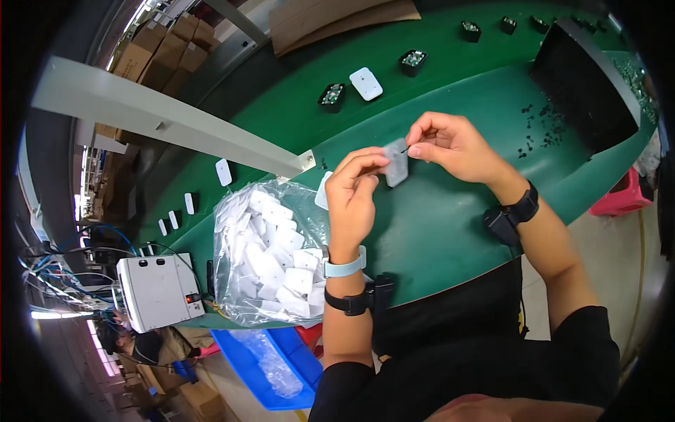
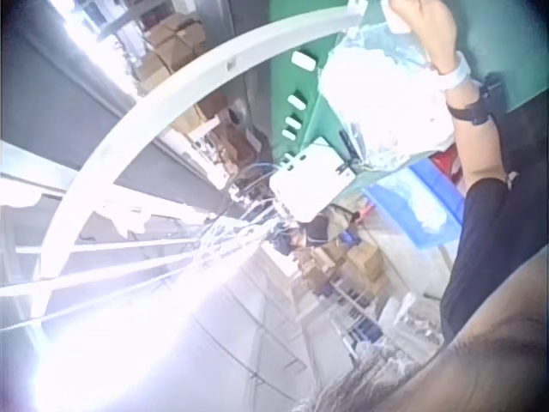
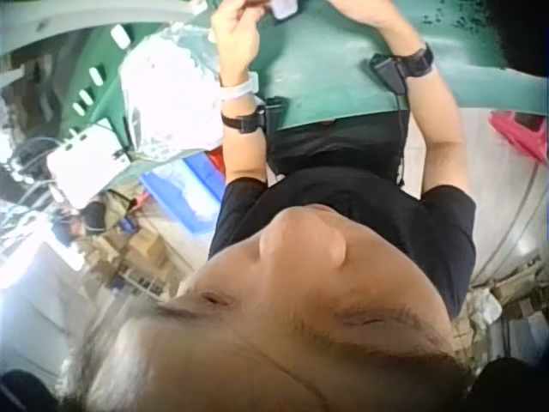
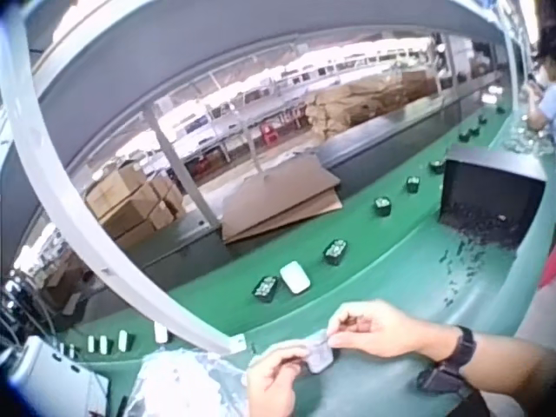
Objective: The person assembles small electronic devices by inserting black circuit boards into white plastic casings. They repeatedly pick up a casing, insert a board, and snap the two halves together, placing the finished units on the green workbench.
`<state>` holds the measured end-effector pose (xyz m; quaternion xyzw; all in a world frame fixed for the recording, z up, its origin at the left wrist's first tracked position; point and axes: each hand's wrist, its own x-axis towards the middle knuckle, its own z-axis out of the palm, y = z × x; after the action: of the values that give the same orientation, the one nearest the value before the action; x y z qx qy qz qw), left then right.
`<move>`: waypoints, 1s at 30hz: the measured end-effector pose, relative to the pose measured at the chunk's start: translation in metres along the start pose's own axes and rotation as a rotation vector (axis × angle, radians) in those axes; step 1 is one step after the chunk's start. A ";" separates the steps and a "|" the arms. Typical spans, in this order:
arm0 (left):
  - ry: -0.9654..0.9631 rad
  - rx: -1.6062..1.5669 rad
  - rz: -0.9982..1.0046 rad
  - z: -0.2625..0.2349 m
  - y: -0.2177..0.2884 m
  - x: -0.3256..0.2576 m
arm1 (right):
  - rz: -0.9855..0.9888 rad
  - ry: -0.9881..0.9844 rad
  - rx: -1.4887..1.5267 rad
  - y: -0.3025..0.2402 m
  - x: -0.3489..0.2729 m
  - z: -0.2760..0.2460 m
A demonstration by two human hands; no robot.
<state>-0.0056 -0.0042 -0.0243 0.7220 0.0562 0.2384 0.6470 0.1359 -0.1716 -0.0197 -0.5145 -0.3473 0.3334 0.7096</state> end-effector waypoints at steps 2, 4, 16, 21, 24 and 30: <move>-0.001 -0.091 -0.034 0.007 0.003 -0.001 | -0.009 -0.035 -0.022 -0.001 -0.002 0.004; 0.001 -0.025 -0.040 0.013 0.002 -0.002 | -0.095 -0.041 -0.108 0.007 0.000 0.002; 0.023 0.108 -0.187 0.024 -0.004 0.001 | -0.175 -0.010 -0.320 0.013 0.001 0.003; -0.018 0.254 -0.056 0.021 -0.005 0.000 | -0.380 0.009 -0.613 0.014 -0.001 0.004; 0.002 0.204 -0.102 0.022 -0.008 0.000 | -0.370 0.036 -0.653 0.012 0.001 0.003; -0.032 0.278 -0.117 0.023 -0.009 0.000 | -0.604 -0.010 -0.887 0.022 0.005 -0.004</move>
<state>0.0063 -0.0236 -0.0345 0.8040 0.1203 0.1784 0.5544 0.1399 -0.1638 -0.0407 -0.6406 -0.5907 -0.0617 0.4867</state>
